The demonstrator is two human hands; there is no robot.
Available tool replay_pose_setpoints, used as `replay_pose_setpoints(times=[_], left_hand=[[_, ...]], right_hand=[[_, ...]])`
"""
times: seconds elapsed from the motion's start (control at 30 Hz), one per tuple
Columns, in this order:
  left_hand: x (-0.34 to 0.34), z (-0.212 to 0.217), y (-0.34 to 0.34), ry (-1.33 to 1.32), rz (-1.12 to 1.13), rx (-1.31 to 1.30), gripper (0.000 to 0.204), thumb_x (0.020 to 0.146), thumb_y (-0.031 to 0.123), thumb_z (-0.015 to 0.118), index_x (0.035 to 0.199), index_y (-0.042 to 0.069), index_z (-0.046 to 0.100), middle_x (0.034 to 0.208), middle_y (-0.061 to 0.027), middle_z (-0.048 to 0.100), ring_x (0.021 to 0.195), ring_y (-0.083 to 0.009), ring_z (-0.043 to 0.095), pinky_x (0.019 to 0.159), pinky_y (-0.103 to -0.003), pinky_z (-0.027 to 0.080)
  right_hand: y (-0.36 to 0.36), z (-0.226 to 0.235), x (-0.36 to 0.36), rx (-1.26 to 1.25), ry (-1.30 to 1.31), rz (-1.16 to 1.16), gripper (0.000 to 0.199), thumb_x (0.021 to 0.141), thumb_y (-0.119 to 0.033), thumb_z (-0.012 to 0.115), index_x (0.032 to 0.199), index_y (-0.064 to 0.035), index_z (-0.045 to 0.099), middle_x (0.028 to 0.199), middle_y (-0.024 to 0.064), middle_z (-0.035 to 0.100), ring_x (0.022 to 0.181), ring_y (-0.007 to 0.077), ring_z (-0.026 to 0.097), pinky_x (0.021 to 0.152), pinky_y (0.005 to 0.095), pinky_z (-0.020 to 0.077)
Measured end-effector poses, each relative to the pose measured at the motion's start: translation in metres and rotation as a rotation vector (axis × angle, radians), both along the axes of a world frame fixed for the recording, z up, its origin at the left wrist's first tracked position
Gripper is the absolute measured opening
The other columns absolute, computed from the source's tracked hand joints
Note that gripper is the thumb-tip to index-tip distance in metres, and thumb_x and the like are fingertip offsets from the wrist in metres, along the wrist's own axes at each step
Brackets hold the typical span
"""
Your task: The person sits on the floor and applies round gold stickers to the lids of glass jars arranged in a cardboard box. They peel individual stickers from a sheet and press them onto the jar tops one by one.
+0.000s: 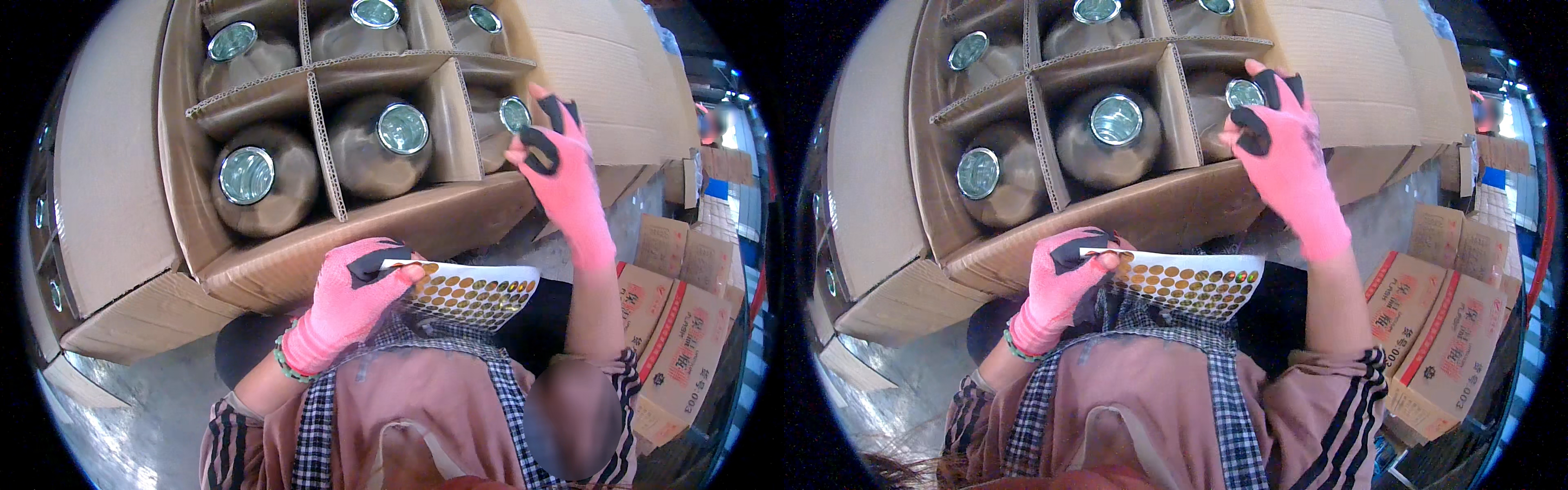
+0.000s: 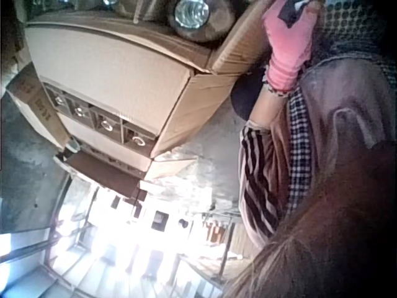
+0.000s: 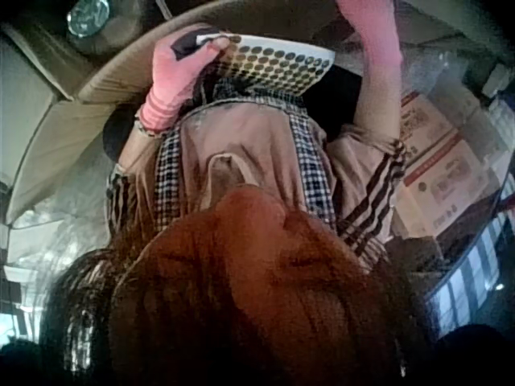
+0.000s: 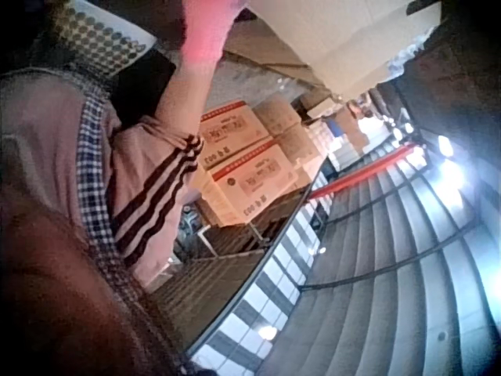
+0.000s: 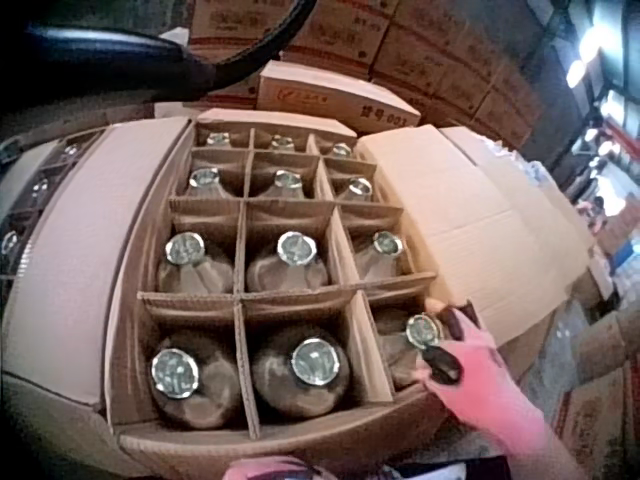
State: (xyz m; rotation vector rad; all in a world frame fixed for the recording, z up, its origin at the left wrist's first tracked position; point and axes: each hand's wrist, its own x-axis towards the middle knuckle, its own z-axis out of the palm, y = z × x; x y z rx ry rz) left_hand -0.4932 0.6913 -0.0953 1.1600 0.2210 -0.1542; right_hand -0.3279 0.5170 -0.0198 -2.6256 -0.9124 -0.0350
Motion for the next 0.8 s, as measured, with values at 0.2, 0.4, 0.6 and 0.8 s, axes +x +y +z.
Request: replay_pose_setpoints(times=[0.2, 0.4, 0.6, 0.8], left_hand=[[0.003, -0.002, 0.000, -0.074, -0.033, 0.080, 0.016, 0.075, 0.015, 0.066, 0.081, 0.000, 0.064, 0.070, -0.0076, 0.058, 0.066, -0.0153, 0.055, 0.063, -0.027, 0.043], [0.004, 0.000, 0.002, -0.085, -0.007, 0.069, 0.018, 0.076, 0.016, 0.066, 0.081, -0.001, 0.063, 0.071, -0.0084, 0.059, 0.068, -0.0154, 0.055, 0.064, -0.026, 0.044], [0.001, -0.003, 0.003, -0.034, 0.049, 0.049, 0.019, 0.077, 0.016, 0.064, 0.085, -0.001, 0.063, 0.078, -0.0095, 0.060, 0.072, -0.0157, 0.056, 0.067, -0.028, 0.044], [-0.001, -0.001, 0.002, -0.129, 0.102, 0.127, 0.020, 0.080, 0.015, 0.060, 0.092, -0.001, 0.060, 0.083, -0.0125, 0.059, 0.076, -0.0208, 0.056, 0.070, -0.029, 0.044]], right_hand=[[-0.011, -0.043, 0.043, -0.396, -0.168, 0.221, 0.015, 0.061, -0.008, 0.068, 0.073, -0.0062, 0.060, 0.133, 0.0086, 0.036, 0.122, 0.0380, 0.031, 0.097, 0.0475, 0.0304], [-0.003, -0.040, 0.048, -0.563, -0.279, 0.281, 0.022, 0.062, -0.009, 0.069, 0.080, -0.0070, 0.058, 0.131, 0.0104, 0.036, 0.122, 0.0366, 0.031, 0.097, 0.0503, 0.0295], [0.012, 0.003, 0.015, -0.046, -0.260, 0.120, 0.020, 0.068, -0.005, 0.063, 0.087, -0.0019, 0.057, 0.117, 0.0131, 0.051, 0.108, 0.0312, 0.048, 0.090, 0.0395, 0.0383], [0.039, 0.026, -0.068, -0.077, 0.172, 0.294, 0.025, 0.064, -0.015, 0.071, 0.082, -0.0039, 0.060, 0.089, 0.0101, 0.059, 0.088, 0.0279, 0.056, 0.077, 0.0360, 0.0439]])
